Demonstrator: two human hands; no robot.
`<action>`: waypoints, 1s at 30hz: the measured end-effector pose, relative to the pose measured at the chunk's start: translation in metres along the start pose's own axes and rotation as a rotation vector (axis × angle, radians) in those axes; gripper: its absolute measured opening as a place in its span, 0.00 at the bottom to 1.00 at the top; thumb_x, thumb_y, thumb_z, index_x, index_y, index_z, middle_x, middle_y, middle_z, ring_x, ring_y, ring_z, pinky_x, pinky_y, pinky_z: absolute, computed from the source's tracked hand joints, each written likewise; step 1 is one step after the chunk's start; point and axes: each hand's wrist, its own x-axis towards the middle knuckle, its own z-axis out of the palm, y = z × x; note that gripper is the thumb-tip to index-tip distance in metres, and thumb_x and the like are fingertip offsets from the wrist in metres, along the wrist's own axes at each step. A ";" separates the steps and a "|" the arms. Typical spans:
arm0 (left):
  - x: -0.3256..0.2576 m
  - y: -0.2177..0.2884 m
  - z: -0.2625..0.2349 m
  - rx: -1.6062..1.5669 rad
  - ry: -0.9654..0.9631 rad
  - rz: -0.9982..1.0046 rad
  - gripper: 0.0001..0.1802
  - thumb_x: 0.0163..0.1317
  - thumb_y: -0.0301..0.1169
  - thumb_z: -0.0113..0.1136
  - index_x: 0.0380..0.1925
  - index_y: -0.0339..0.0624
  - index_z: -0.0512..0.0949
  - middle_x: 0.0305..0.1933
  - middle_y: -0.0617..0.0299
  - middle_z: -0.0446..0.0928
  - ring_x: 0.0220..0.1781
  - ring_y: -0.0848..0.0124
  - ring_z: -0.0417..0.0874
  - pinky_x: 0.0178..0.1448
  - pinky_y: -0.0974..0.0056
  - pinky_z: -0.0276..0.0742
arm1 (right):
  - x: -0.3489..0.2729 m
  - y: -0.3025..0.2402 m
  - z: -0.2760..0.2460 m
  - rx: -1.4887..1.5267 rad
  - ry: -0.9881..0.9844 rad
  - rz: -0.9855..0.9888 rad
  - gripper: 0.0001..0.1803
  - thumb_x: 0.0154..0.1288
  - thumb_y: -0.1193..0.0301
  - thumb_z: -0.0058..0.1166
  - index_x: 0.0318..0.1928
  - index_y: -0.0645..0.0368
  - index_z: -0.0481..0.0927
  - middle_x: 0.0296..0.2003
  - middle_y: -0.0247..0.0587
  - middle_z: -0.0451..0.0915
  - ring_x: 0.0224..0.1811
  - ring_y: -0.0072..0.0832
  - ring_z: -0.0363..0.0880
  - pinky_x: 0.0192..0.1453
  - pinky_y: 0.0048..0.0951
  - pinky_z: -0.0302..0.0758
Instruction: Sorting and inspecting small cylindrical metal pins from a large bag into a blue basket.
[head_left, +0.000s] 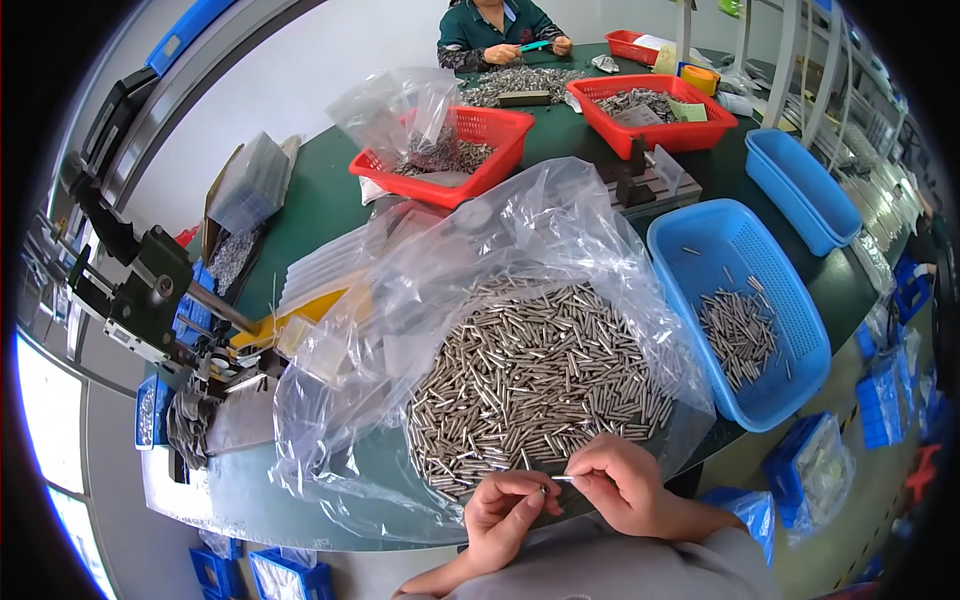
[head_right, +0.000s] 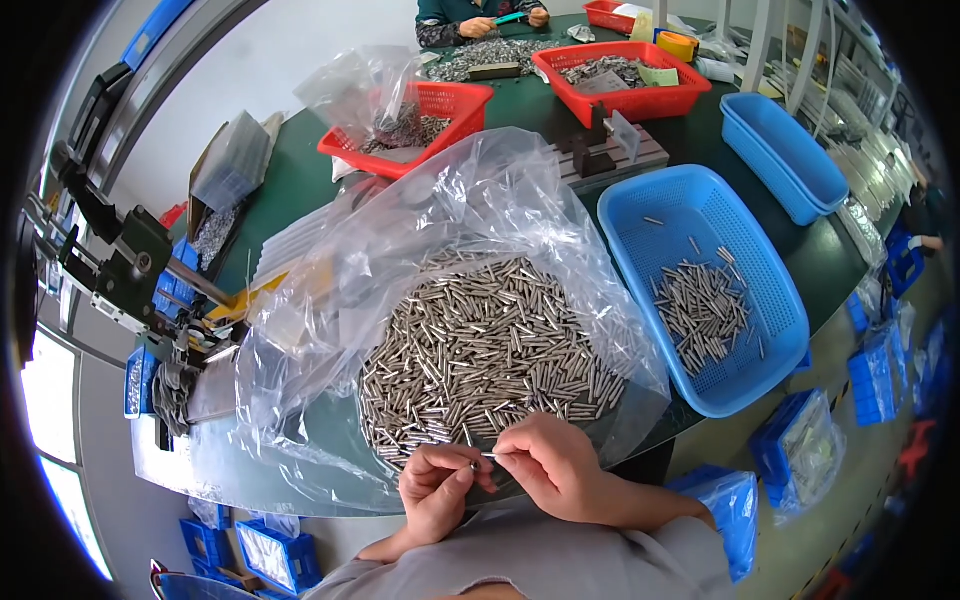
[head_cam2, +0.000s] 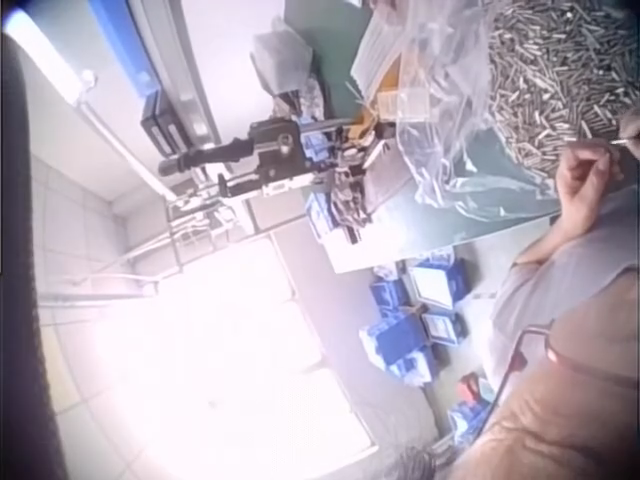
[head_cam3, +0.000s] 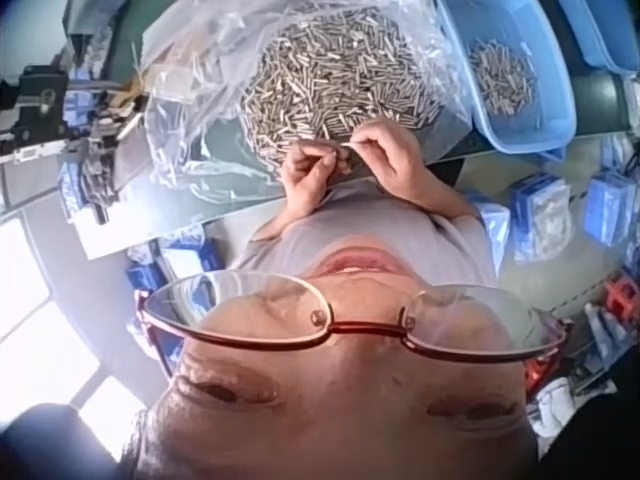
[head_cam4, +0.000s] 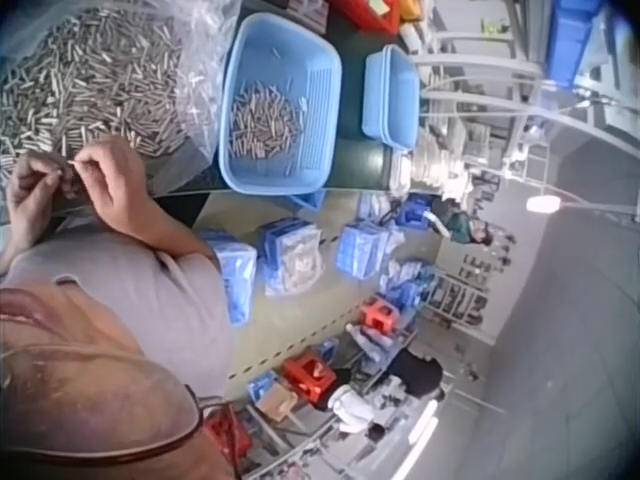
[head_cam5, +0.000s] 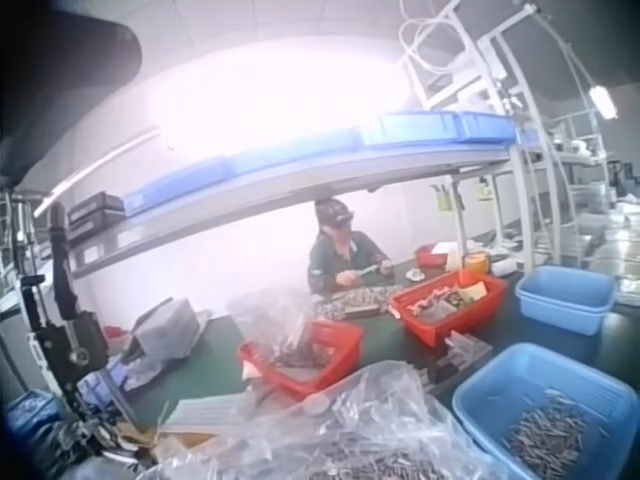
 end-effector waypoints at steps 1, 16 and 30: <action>-0.001 0.000 0.000 -0.005 -0.002 -0.018 0.06 0.66 0.17 0.49 0.42 0.33 0.70 0.47 0.43 0.76 0.39 0.67 0.80 0.47 0.63 0.79 | 0.000 0.001 0.001 -0.002 0.002 0.000 0.07 0.59 0.81 0.56 0.37 0.62 0.74 0.32 0.41 0.78 0.30 0.33 0.77 0.33 0.29 0.72; -0.003 -0.003 0.000 0.041 0.056 -0.045 0.05 0.64 0.19 0.53 0.40 0.33 0.71 0.46 0.41 0.77 0.38 0.61 0.82 0.42 0.56 0.82 | 0.000 0.000 -0.002 0.099 -0.093 0.075 0.05 0.61 0.79 0.58 0.36 0.60 0.76 0.31 0.38 0.77 0.30 0.30 0.77 0.33 0.27 0.72; -0.001 -0.004 0.000 0.073 -0.031 -0.004 0.05 0.65 0.16 0.50 0.41 0.32 0.71 0.47 0.45 0.77 0.40 0.64 0.82 0.48 0.62 0.81 | -0.003 0.006 0.003 -0.165 -0.006 -0.185 0.11 0.49 0.78 0.64 0.36 0.56 0.82 0.31 0.35 0.78 0.29 0.31 0.77 0.30 0.30 0.73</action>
